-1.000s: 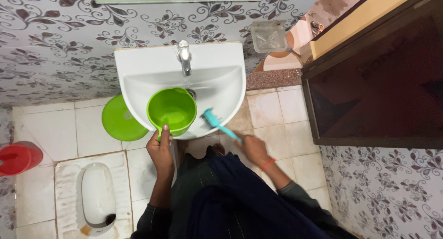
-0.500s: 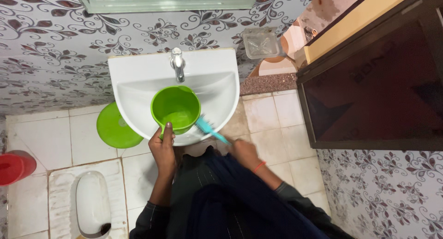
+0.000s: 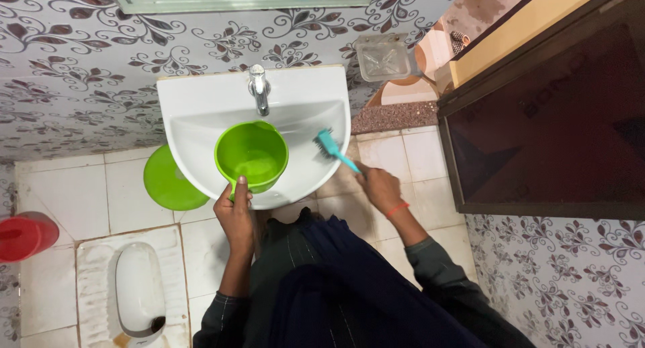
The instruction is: The person cleans a white bathroom sink using a green plastic bowl and a blue scrub brush. They repeatedly scoop water from the running tap into the bowl and pour it over the sink basin while scrubbing the surface and the drain area.
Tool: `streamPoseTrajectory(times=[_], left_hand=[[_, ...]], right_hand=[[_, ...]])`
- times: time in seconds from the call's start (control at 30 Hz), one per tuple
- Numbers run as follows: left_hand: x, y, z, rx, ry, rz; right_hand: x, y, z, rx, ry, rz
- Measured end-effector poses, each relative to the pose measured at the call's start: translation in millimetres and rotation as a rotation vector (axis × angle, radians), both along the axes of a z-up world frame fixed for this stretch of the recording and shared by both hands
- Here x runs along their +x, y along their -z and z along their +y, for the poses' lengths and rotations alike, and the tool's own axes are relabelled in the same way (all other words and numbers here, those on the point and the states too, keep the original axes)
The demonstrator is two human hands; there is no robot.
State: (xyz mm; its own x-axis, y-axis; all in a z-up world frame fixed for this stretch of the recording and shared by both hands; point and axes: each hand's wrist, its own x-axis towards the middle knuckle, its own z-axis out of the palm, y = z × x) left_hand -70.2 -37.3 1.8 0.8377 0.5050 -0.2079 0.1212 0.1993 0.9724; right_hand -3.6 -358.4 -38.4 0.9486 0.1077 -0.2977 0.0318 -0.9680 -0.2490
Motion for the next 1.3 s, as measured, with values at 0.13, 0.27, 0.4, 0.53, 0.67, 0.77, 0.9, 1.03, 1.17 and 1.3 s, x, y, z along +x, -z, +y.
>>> streamPoseTrajectory(times=[0.13, 0.27, 0.4, 0.53, 0.67, 0.77, 0.9, 1.03, 1.17, 1.3], left_hand=[[0.9, -0.9, -2.7, -0.008, -0.023, 0.0], [2.9, -3.6, -4.4, -0.057, -0.051, -0.007], [4.7, -4.3, -3.7, -0.059, -0.079, -0.011], [3.7, -3.7, 1.7, -0.055, -0.094, -0.016], [-3.0, -8.2, 8.6, -0.054, -0.148, -0.036], [-8.5, -11.7, 14.9, -0.011, -0.181, -0.037], [-15.7, -9.9, 17.8, 0.014, -0.196, -0.059], [-14.6, -8.3, 14.8, -0.003, -0.194, -0.071], [-9.7, -10.1, 11.7, -0.025, -0.189, -0.039], [-7.9, -9.8, 7.5, -0.06, -0.175, -0.013]], right_hand=[[-4.1, 46.0, 52.5, 0.142, -0.336, 0.128], [-27.5, 64.7, 113.9, 0.164, -0.534, 0.024], [11.0, 65.6, 101.4, 0.144, -0.514, 0.347], [73.9, 47.5, 33.2, -0.151, -0.449, 0.333], [94.0, 29.9, 20.2, -0.154, -0.386, 0.378], [82.8, 46.9, 54.8, -0.02, -0.553, 0.404], [42.5, 89.5, 147.6, 0.207, -0.594, 0.34], [41.8, 113.0, 181.3, 0.233, -0.464, 0.284], [78.6, 123.7, 134.4, 0.028, -0.546, 0.361], [121.2, 102.0, 63.0, -0.138, -0.492, 0.35]])
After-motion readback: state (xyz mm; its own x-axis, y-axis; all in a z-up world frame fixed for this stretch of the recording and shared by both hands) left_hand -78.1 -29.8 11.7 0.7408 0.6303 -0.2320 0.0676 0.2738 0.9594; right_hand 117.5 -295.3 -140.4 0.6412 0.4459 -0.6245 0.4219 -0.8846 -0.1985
